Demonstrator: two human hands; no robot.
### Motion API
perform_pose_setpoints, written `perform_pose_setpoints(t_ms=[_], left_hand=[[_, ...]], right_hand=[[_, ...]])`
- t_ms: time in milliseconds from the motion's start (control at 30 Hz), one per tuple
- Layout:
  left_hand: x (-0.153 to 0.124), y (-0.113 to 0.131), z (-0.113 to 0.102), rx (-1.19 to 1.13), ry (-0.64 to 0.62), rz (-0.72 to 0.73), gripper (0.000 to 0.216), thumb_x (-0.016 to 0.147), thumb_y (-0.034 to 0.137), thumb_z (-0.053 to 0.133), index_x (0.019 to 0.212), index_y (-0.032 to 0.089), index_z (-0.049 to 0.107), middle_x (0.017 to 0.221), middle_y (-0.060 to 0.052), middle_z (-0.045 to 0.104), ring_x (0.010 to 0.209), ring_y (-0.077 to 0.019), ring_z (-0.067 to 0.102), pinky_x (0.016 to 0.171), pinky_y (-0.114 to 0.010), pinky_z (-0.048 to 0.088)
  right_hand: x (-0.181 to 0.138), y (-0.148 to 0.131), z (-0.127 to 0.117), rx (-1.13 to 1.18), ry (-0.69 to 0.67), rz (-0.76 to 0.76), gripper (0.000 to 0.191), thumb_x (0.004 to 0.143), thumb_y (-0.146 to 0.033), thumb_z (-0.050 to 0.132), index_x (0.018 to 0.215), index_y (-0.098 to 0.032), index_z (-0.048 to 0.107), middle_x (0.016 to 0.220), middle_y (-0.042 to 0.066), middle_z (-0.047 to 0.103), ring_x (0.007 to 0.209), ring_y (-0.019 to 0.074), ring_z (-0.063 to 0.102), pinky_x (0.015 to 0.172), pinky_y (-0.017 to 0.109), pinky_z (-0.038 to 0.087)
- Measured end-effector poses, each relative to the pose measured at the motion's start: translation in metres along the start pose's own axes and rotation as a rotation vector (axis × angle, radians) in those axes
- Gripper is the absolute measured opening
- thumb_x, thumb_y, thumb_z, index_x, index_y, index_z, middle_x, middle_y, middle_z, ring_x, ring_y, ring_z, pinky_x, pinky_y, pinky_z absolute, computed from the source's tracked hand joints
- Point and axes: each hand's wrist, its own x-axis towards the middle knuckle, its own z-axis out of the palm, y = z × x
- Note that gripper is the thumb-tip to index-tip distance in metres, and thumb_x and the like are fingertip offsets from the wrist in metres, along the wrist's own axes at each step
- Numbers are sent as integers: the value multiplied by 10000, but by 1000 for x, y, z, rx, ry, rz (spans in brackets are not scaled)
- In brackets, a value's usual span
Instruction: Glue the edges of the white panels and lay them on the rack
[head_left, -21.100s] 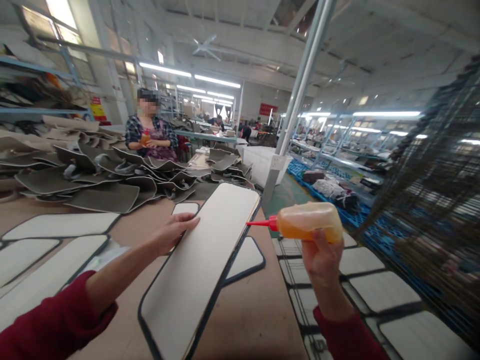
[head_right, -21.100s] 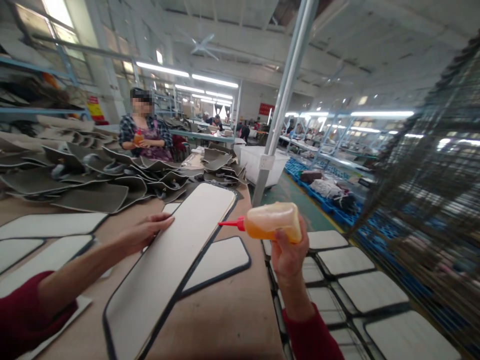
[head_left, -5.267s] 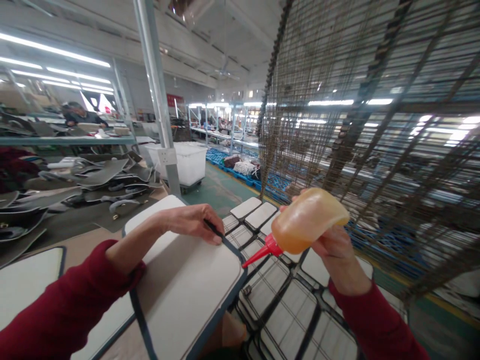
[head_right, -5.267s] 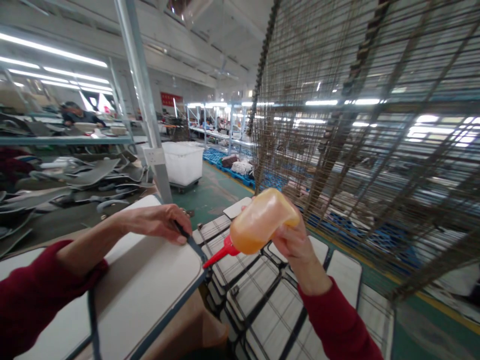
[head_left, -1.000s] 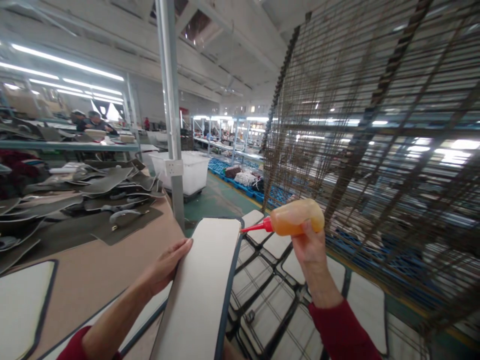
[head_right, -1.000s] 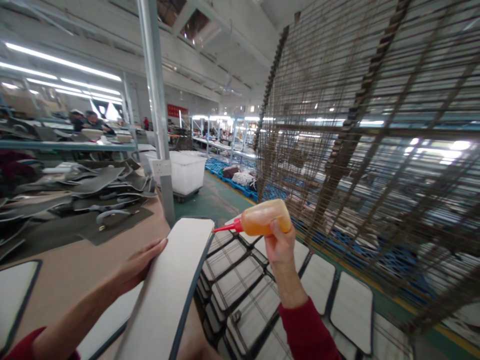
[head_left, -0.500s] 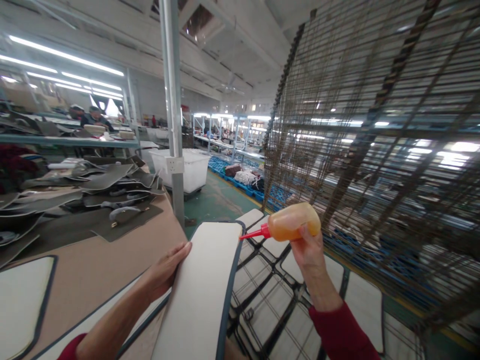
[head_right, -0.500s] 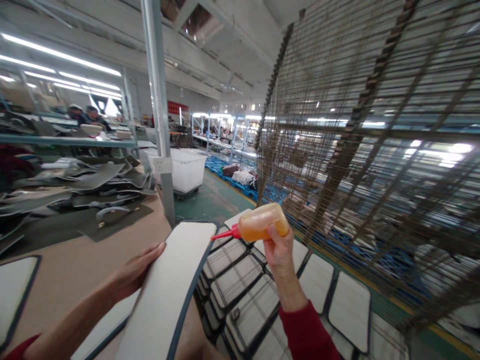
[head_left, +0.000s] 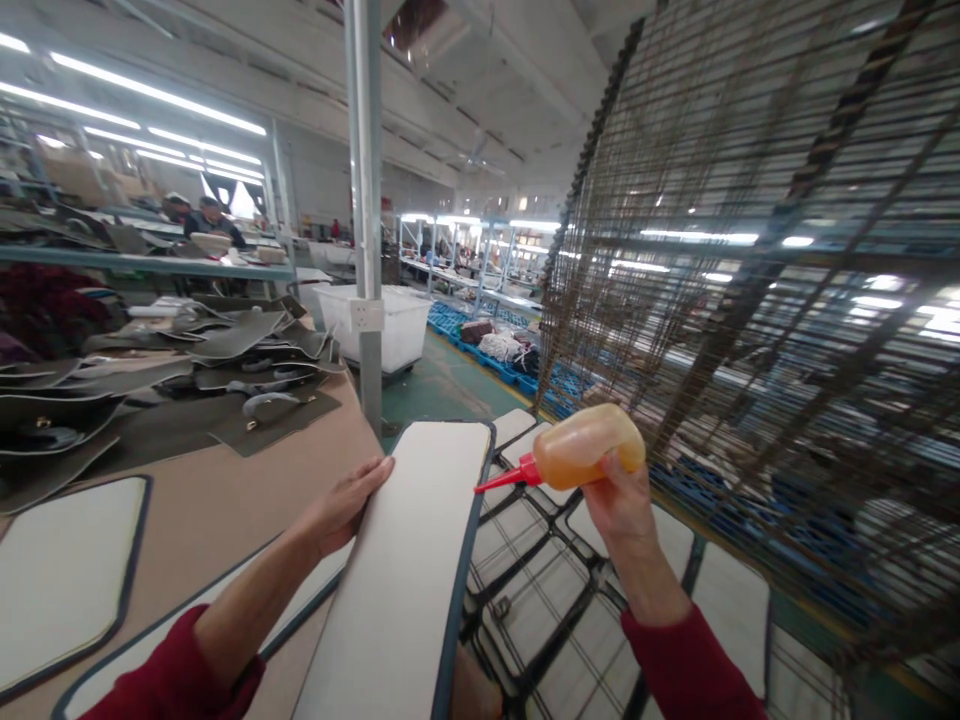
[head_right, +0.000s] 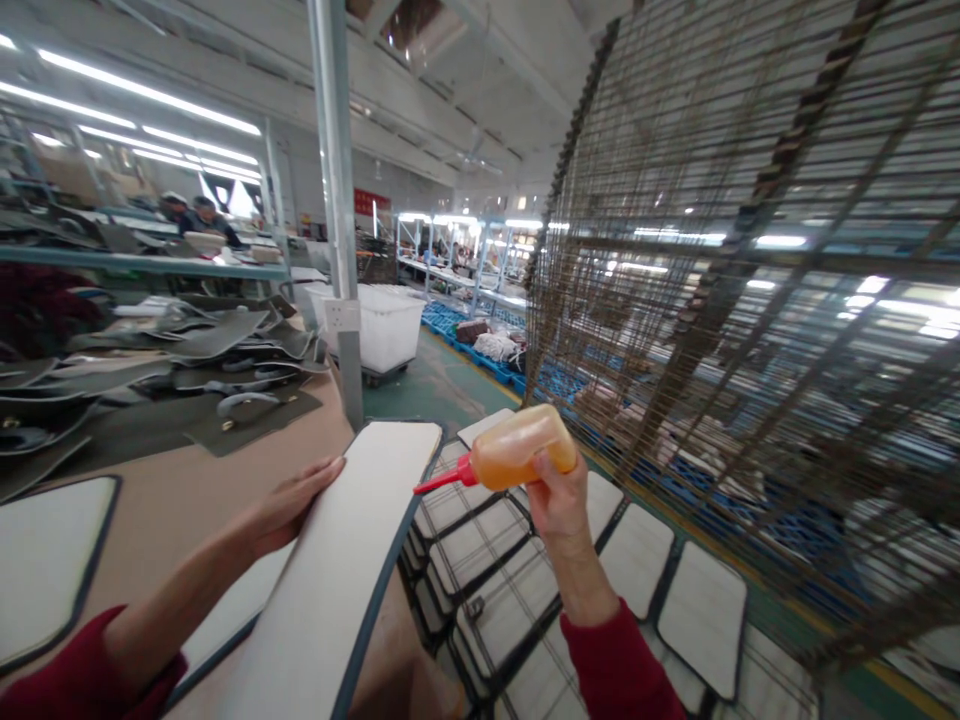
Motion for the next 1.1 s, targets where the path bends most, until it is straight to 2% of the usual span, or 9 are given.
perform_pose_setpoints(t_ms=[233,333,500,700,867,1100], left_hand=[[4,7,1,5,25,-4,290,664,366,800,770,160,625,675,-29,710,548,-153,633,487,-227,499],[9,10,0,14,30,1,273,678,355,791,773,157,629,664,-28,707,551,-156,638,497,-231,503],[15,15,-4,32,8,-8,274,693,363,778,783,155,623,657,-25,699,538,-162,630,515,-258,513],[21,21,-4,17,21,-10,238,724,320,759,834,151,632,667,-29,701,578,-175,648,555,-278,534],[21,29,0,31,53,-19,149,781,277,705,838,150,653,683,-44,716,568,-181,642,542,-285,534],[19,35,5,-9,101,-43,53,800,198,686,784,155,660,692,-65,725,569,-191,652,545,-293,544]], right_hand=[[-8,-5,5,6,-19,42,344,460,-361,872,727,-229,700,675,-15,704,618,154,630,608,281,542],[-12,-7,5,-8,-38,42,355,457,-380,873,727,-232,696,656,-16,692,600,158,622,601,296,550],[-17,-8,0,-18,-96,88,416,478,-405,868,829,-259,699,700,-12,695,634,192,638,726,412,568],[-22,-11,-3,-29,-167,78,469,498,-413,865,916,-266,710,785,8,721,727,226,666,889,508,523],[-27,-14,-2,-16,-255,116,527,533,-413,850,1014,-261,700,872,46,741,872,280,692,947,549,495],[-35,-18,0,-2,-300,165,604,529,-398,851,1088,-256,674,937,77,748,1009,336,672,975,577,473]])
